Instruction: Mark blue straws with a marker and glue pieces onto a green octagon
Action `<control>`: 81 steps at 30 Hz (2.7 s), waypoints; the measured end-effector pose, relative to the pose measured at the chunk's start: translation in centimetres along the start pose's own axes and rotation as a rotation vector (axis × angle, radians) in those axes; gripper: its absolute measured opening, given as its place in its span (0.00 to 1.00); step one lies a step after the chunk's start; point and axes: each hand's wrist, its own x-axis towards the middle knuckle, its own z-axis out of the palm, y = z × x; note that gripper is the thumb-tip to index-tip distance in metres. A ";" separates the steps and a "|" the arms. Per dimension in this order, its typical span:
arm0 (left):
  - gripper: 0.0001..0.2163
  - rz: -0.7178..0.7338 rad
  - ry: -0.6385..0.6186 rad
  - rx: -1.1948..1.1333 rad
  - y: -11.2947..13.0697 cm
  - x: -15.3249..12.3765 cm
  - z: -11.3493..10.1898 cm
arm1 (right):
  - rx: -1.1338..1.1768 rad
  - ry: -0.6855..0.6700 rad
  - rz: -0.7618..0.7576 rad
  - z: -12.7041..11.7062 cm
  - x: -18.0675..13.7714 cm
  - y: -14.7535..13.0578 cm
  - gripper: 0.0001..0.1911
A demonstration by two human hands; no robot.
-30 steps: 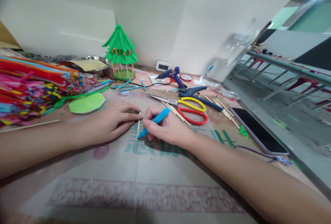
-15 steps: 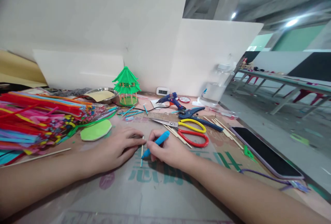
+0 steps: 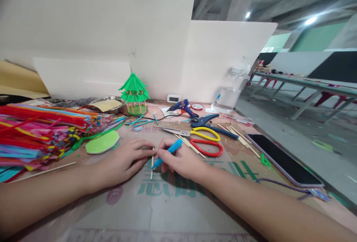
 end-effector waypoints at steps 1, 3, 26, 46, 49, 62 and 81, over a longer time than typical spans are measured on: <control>0.19 -0.004 -0.003 -0.005 0.0 0.0 0.0 | 0.008 -0.003 -0.012 0.0 0.0 -0.1 0.16; 0.18 -0.024 -0.006 -0.022 0.2 0.1 -0.2 | 0.026 0.000 -0.022 -0.1 -0.1 -0.3 0.17; 0.12 -0.005 0.009 -0.027 0.4 0.1 -0.6 | -0.039 0.088 -0.038 0.2 0.1 0.5 0.15; 0.12 -0.009 -0.022 -0.040 0.2 0.3 -0.6 | -0.081 0.022 -0.033 0.4 -0.2 -0.1 0.15; 0.12 -0.010 -0.026 -0.041 0.2 0.3 -0.6 | -0.097 -0.012 -0.061 0.4 -0.4 -0.2 0.14; 0.13 -0.003 -0.024 -0.046 0.2 0.3 -0.7 | -0.079 0.027 -0.012 0.5 -0.3 -0.3 0.16; 0.11 -0.012 -0.009 -0.035 0.4 0.2 -0.5 | -0.111 0.119 -0.044 0.3 0.4 0.4 0.14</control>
